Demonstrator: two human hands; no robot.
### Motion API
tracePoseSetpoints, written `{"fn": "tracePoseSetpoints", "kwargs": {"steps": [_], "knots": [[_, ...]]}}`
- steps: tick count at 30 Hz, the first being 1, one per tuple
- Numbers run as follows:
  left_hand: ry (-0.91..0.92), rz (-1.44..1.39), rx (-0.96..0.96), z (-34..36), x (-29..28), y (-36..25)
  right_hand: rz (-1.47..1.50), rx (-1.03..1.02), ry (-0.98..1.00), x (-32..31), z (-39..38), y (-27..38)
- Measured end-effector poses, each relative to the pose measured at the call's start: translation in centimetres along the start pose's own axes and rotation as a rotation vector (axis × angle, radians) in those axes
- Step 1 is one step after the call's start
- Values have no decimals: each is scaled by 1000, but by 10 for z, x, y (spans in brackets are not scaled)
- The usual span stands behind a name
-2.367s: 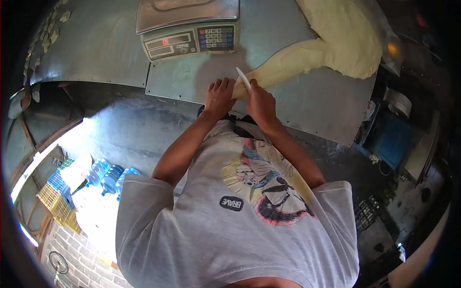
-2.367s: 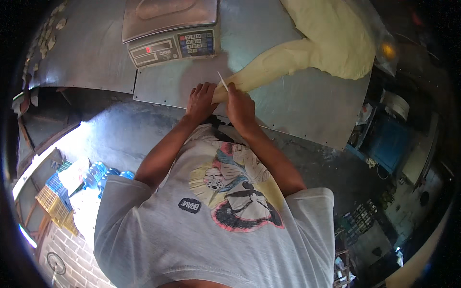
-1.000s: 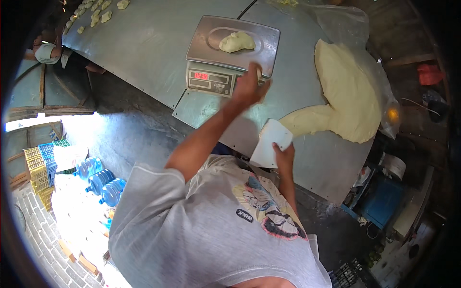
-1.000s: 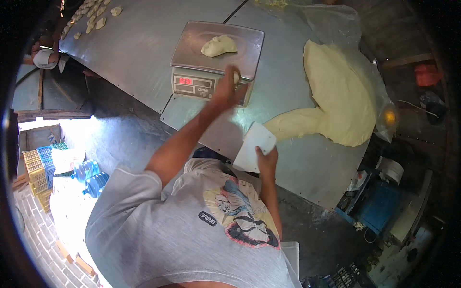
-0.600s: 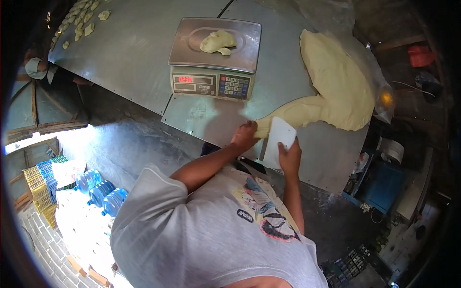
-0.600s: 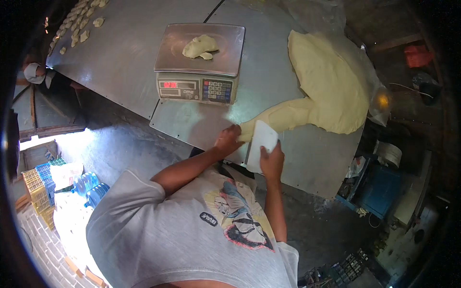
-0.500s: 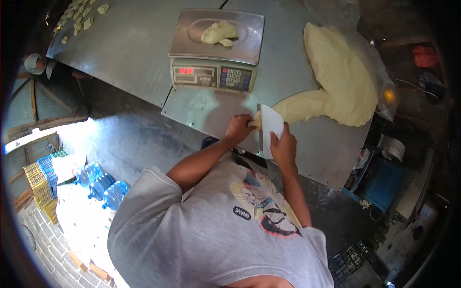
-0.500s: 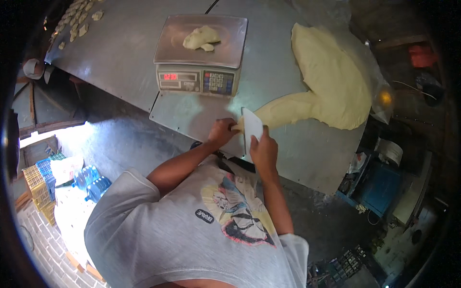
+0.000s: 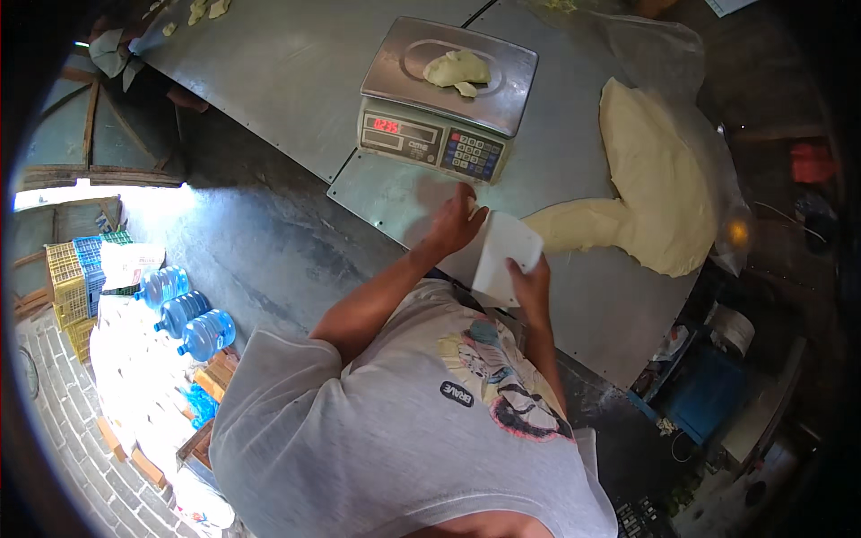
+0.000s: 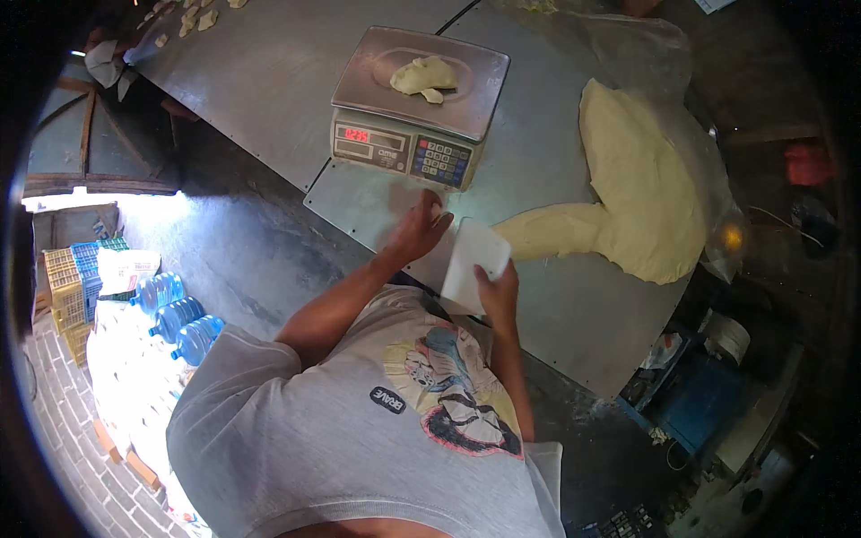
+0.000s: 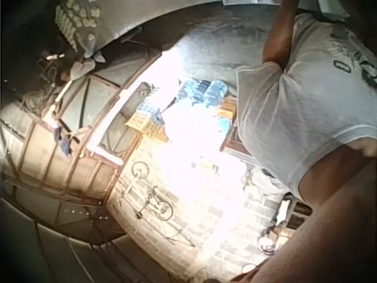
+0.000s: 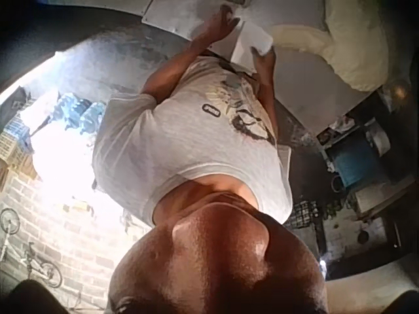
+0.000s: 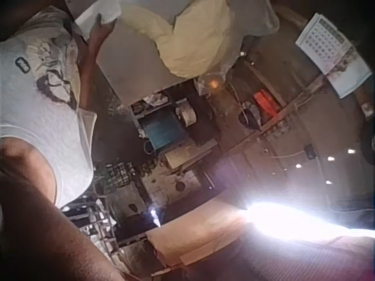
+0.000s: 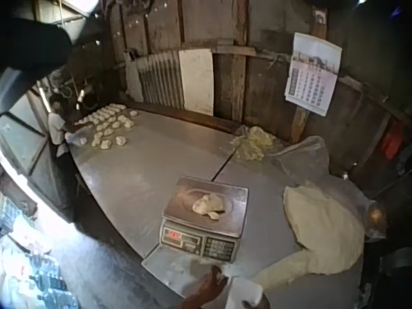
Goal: The person uses a scraper to cut pieces of dough from a large roll, places each piece on a digital scale to weigh it, and then sets the weighed pieces onto a metal table.
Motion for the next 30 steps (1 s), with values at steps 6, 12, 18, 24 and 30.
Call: {"fn": "tracePoseSetpoints", "kwargs": {"steps": [6, 12, 18, 24, 30], "knots": [[-37, -7, 330, 6, 49, -27, 207, 144, -216, -88, -35, -10], [-29, -57, 103, -10, 51, 15, 253, 75, -298, -102, -43, 1], [-54, 90, 34, -35, 25, 49, -340, 13, 70, -19, -4, 45], [-108, 189, 2, -50, 17, 54, -665, -53, 189, 59, 15, 106], [-221, 209, 22, -42, 12, 46, -648, 20, 116, 87, 41, 55]]}}
Point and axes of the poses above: each hand's wrist, its own z-axis towards the middle knuckle, its own x-axis out of the palm, y = z × x, the point moved 6 cm from there along z, towards the middle knuckle, and after that the axes turned 5 degrees about y, right-handed, at the moved point
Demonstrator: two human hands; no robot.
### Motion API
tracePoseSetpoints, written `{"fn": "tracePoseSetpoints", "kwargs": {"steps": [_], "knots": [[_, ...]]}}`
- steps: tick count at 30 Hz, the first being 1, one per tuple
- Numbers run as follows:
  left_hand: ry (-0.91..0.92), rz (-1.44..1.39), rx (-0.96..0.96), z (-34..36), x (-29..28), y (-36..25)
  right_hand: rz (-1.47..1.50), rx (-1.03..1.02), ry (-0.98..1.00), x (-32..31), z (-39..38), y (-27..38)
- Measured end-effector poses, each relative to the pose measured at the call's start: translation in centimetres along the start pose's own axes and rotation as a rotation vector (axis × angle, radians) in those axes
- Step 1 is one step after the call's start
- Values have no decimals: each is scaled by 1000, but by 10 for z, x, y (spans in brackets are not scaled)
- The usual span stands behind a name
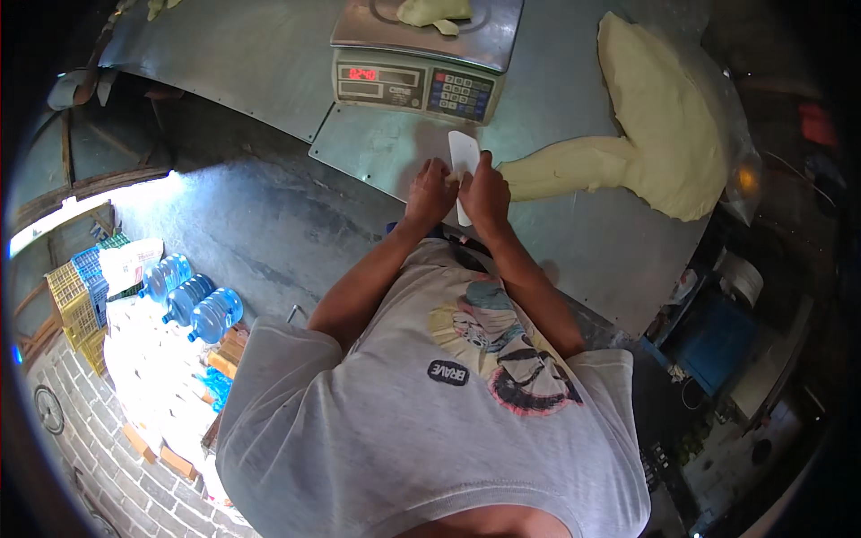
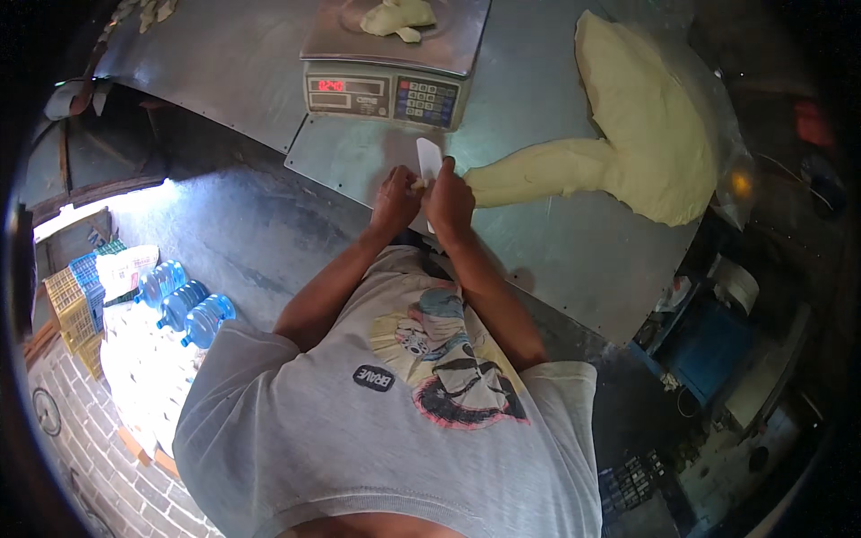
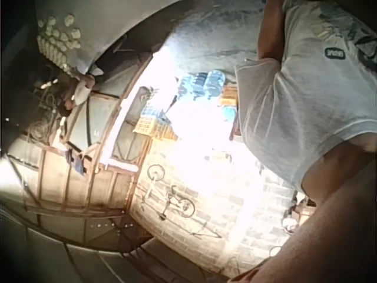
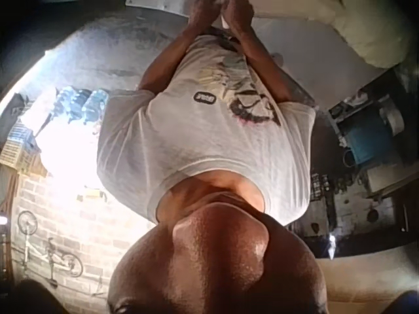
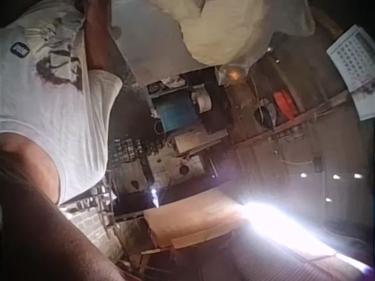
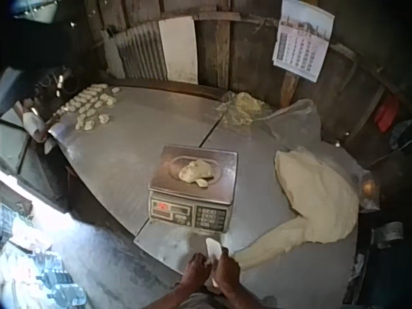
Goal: The person uses a scraper to cut pieces of dough from a large roll, places each piece on a digital scale to weigh it, and then sets the weighed pieces onto a metal table.
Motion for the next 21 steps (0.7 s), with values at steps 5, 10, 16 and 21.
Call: {"fn": "tracePoseSetpoints", "kwargs": {"steps": [5, 10, 16, 21], "knots": [[-5, -277, 138, 70, -48, -62, 285, -1, -127, -23, -23, -42], [-121, -24, 108, 178, -101, -109, 588, 11, -389, -70, -61, -92], [12, 330, 214, 121, -58, -83, 734, 172, -582, -111, -106, -129], [544, 353, 310, 12, 40, -21, 844, 182, -603, -117, -121, -149]]}}
Point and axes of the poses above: each hand's wrist, its own z-axis towards the middle knuckle, its own x-axis out of the palm, y = z × x, the point moved 6 cm from there along z, towards the middle knuckle, and after that the axes turned 5 degrees about y, right-handed, at the moved point
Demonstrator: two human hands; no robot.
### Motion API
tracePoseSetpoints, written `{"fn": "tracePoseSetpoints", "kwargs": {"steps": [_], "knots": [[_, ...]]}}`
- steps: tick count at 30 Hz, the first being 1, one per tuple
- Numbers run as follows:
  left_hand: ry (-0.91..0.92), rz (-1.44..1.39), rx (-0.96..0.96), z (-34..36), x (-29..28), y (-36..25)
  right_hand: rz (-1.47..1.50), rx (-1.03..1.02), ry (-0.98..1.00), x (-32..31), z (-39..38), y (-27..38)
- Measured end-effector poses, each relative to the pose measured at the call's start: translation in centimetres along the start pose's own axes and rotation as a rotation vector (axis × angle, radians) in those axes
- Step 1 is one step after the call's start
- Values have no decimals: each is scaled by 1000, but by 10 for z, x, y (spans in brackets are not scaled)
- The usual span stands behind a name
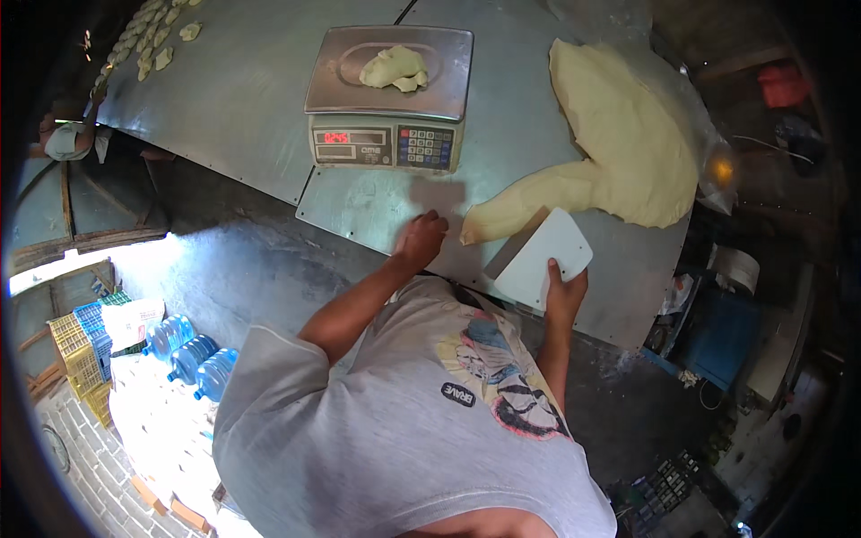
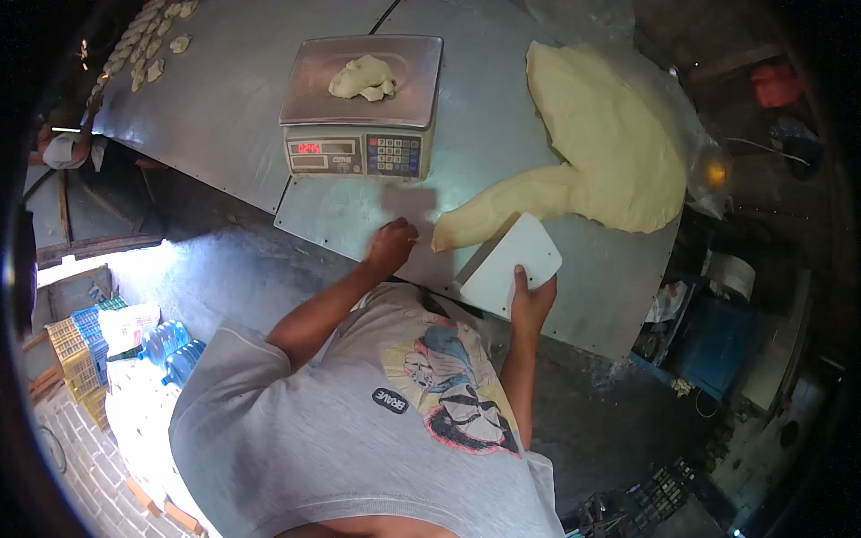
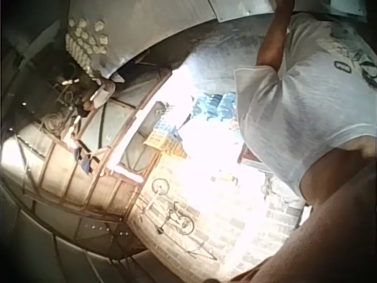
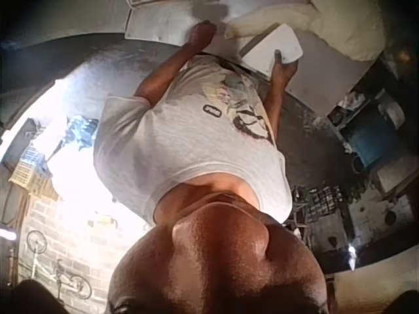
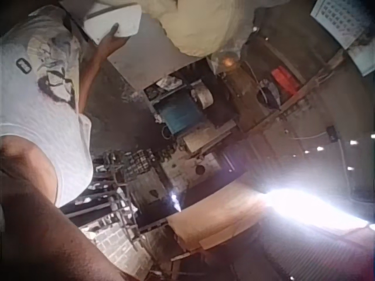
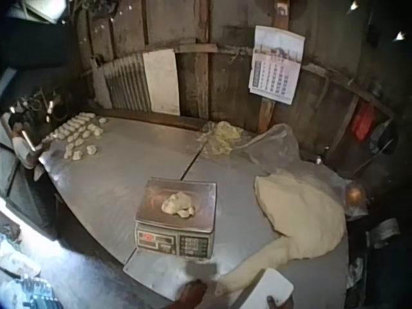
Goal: The person uses a scraper to cut pieces of dough from a large roll, places each piece on a digital scale to weigh it, and then sets the weighed pieces onto a metal table.
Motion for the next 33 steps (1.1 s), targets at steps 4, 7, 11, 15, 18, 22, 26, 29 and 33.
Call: {"fn": "tracePoseSetpoints", "kwargs": {"steps": [4, 7, 11, 15, 18, 22, 26, 29, 33], "knots": [[-282, -347, -51, 7, -32, -36, -7, 32, 75, 8, 5, 9], [-271, -114, 90, 19, -17, -69, 38, 17, 129, 15, 15, 13], [-171, 58, -8, 31, -31, -67, -26, -63, 140, 13, 23, 36], [-582, 245, -195, 75, -154, -14, 75, -11, 38, -6, 19, 37], [-626, 412, -474, 110, -222, 45, 152, 9, -9, -20, 13, 22], [-388, 509, -615, 139, -258, 61, 200, -3, -61, -35, 9, 1], [-161, 432, -627, 166, -263, 88, 255, 112, -141, -36, 6, 1], [-106, 370, -582, 181, -271, 104, 269, 126, -86, -30, 12, 12], [-82, 376, -502, 189, -279, 91, 108, 95, -31, -25, 30, 13]]}}
Point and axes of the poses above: each hand's wrist, its own z-axis towards the middle knuckle, its own x-axis out of the palm, y = z × x, the point moved 6 cm from there along z, towards the middle knuckle, and after that the axes turned 5 degrees about y, right-handed, at the moved point
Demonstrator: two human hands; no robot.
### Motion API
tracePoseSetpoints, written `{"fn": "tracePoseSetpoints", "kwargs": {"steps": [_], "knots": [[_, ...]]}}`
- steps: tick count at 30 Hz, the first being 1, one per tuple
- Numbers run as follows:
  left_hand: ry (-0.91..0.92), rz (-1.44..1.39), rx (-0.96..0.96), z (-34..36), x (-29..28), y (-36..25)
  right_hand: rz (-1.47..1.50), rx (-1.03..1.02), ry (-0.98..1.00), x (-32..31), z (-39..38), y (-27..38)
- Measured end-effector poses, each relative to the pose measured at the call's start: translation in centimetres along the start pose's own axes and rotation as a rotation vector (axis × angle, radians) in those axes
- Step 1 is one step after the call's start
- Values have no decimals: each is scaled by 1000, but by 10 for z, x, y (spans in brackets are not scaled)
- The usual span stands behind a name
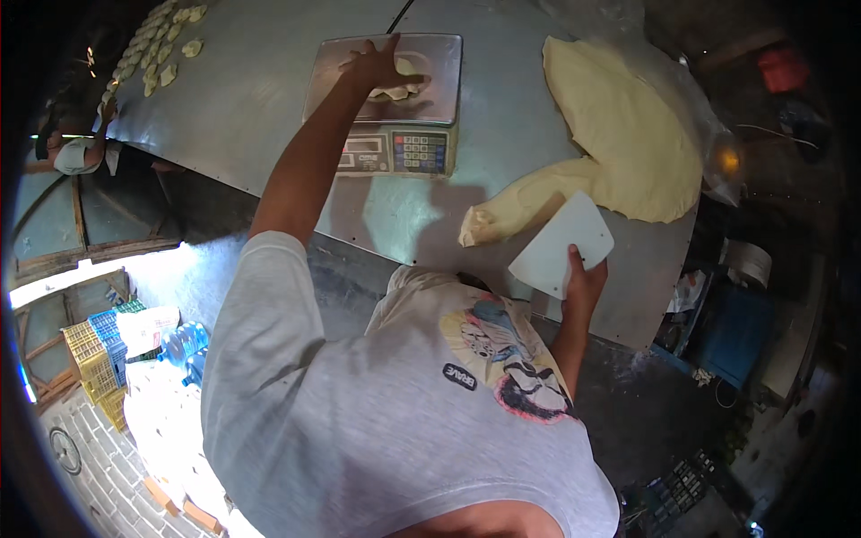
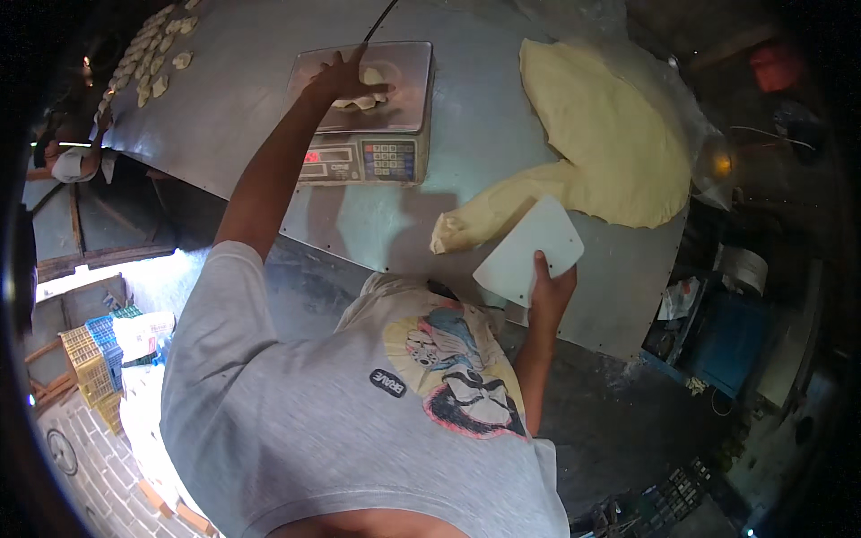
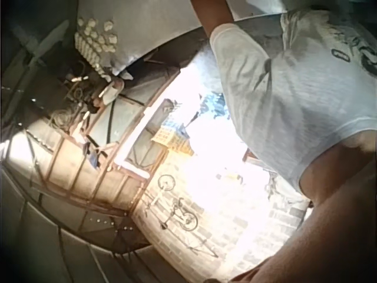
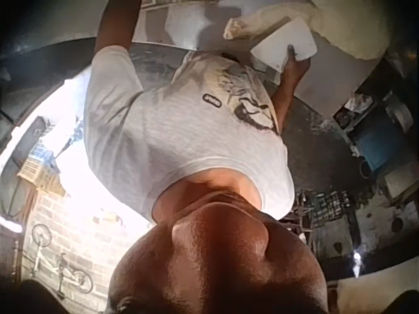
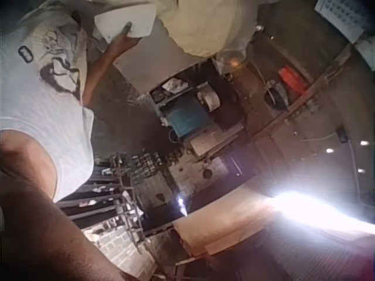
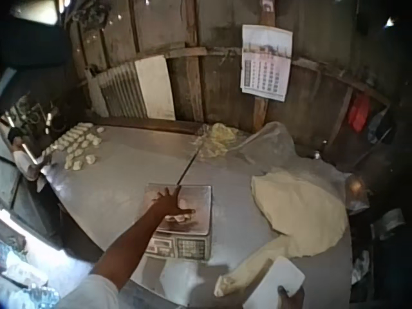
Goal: The person uses a scraper to cut pieces of dough from a large roll, places each piece on a digital scale to weigh it, and then sets the weighed pieces onto a metal table.
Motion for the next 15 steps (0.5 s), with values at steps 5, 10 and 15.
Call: {"fn": "tracePoseSetpoints", "kwargs": {"steps": [5, 10, 15], "knots": [[93, 169, 140, -1, 12, -6, 77, -55, 45, 9, 11, 7], [-175, -292, 298, 14, 16, 61, 81, -59, 73, -1, 12, 6], [-280, -1629, 19, -64, 13, 76, 149, 63, -30, -34, 10, -28]]}}
Point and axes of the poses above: each hand's wrist, its own z-axis towards the middle knuckle, its own x-axis out of the palm, y = z × x, the point moved 6 cm from there along z, towards the middle knuckle, and after that the axes turned 5 degrees about y, right-handed, at the moved point
